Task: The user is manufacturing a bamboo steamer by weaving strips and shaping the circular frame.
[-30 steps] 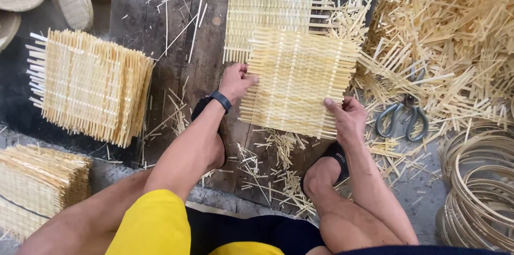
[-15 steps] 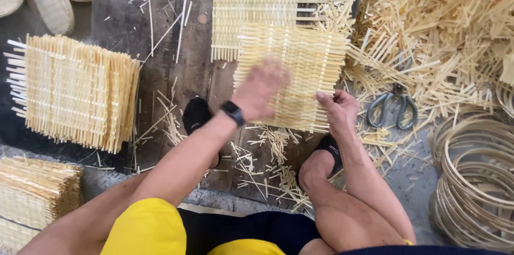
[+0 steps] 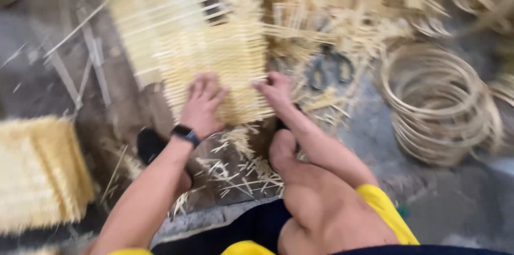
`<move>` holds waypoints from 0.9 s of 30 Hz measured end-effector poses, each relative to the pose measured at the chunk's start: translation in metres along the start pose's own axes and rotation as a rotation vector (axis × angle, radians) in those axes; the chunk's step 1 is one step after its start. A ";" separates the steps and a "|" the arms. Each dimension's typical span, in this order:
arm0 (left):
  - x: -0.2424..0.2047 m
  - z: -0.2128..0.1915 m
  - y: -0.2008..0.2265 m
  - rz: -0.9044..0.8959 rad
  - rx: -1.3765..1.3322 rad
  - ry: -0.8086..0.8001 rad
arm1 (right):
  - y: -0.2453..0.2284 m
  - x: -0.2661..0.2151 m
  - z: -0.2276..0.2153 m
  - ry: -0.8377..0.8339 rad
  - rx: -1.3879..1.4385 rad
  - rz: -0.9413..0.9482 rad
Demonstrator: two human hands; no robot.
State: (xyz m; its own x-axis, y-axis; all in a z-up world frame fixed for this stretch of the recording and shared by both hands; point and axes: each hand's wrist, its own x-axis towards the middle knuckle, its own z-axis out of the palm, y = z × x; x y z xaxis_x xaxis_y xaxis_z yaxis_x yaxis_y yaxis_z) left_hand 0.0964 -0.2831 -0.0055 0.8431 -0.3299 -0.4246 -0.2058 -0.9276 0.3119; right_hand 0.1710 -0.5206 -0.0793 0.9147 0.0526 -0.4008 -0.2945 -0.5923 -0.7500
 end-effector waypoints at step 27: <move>-0.003 -0.014 0.006 -0.122 0.107 0.001 | 0.147 -0.079 -0.342 0.089 -0.999 0.300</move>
State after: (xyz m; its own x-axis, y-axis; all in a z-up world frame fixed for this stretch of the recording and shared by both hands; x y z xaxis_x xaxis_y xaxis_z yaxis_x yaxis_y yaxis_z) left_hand 0.0997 -0.2853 0.0098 0.8655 -0.2135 -0.4532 -0.1538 -0.9742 0.1653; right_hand 0.1506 -0.8866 0.0224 0.8707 -0.2418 -0.4283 -0.1871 -0.9682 0.1662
